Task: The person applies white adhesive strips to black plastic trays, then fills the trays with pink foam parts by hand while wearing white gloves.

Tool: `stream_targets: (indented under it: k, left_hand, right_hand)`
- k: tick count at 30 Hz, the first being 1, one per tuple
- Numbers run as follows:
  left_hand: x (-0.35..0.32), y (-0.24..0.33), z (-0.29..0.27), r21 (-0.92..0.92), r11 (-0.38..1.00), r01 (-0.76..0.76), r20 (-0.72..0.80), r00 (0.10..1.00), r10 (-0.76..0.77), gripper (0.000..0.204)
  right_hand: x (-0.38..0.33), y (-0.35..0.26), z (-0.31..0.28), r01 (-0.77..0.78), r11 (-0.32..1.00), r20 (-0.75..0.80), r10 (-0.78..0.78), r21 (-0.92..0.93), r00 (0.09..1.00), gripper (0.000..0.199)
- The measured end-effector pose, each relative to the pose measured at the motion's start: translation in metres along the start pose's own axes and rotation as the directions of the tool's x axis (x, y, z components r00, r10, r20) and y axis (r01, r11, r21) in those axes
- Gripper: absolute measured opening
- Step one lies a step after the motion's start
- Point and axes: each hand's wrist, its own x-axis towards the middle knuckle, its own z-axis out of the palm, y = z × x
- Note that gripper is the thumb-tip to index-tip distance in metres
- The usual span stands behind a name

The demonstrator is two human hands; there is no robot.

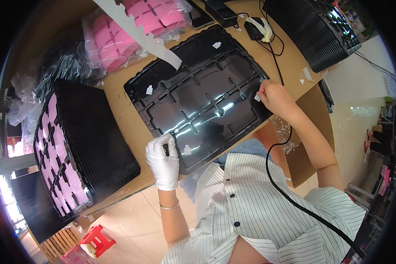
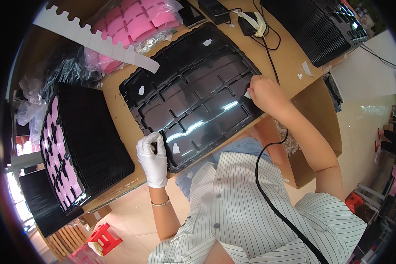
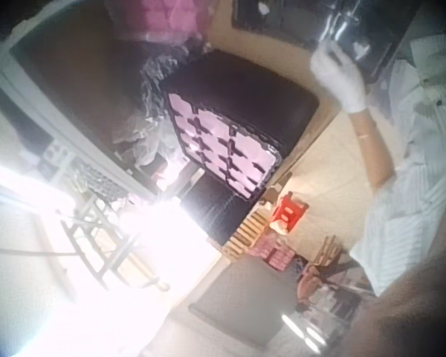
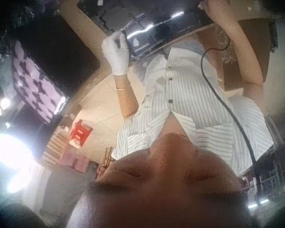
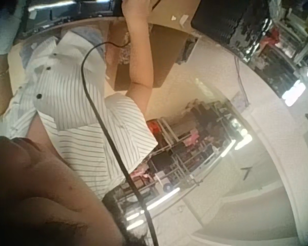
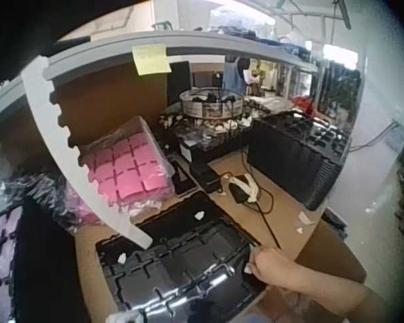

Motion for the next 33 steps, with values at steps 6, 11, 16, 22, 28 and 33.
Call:
stream_targets:
  k: [6,11,16,22,28,33]
  left_hand:
    - [0.001,0.000,0.000,-0.019,1.000,-0.005,-0.002,1.000,0.005,0.018]
    - [0.001,0.001,0.000,0.031,0.999,-0.031,-0.010,0.999,0.031,0.016]
    - [0.002,0.001,-0.001,0.057,0.997,-0.043,-0.004,0.999,0.043,0.016]
    - [0.000,-0.001,0.001,0.027,0.999,-0.034,-0.007,0.999,0.034,0.016]
    - [-0.001,-0.001,0.000,0.002,1.000,-0.030,-0.014,0.999,0.030,0.016]
    - [0.000,-0.002,0.001,-0.007,1.000,-0.020,-0.005,1.000,0.020,0.016]
  right_hand:
    - [-0.006,-0.006,0.006,0.035,0.991,-0.075,-0.044,-0.128,0.996,0.011]
    - [-0.020,-0.005,0.007,0.367,0.910,-0.146,-0.397,-0.196,0.906,0.008]
    - [-0.025,0.009,-0.002,0.363,0.919,-0.101,-0.350,0.154,0.931,0.011]
    - [-0.017,0.005,0.007,0.063,0.989,-0.162,-0.041,0.133,0.986,0.014]
    - [-0.007,0.000,0.005,-0.054,0.998,-0.054,0.055,0.032,0.997,0.016]
    - [-0.004,-0.002,0.007,-0.045,0.993,-0.062,0.039,-0.106,0.997,0.019]
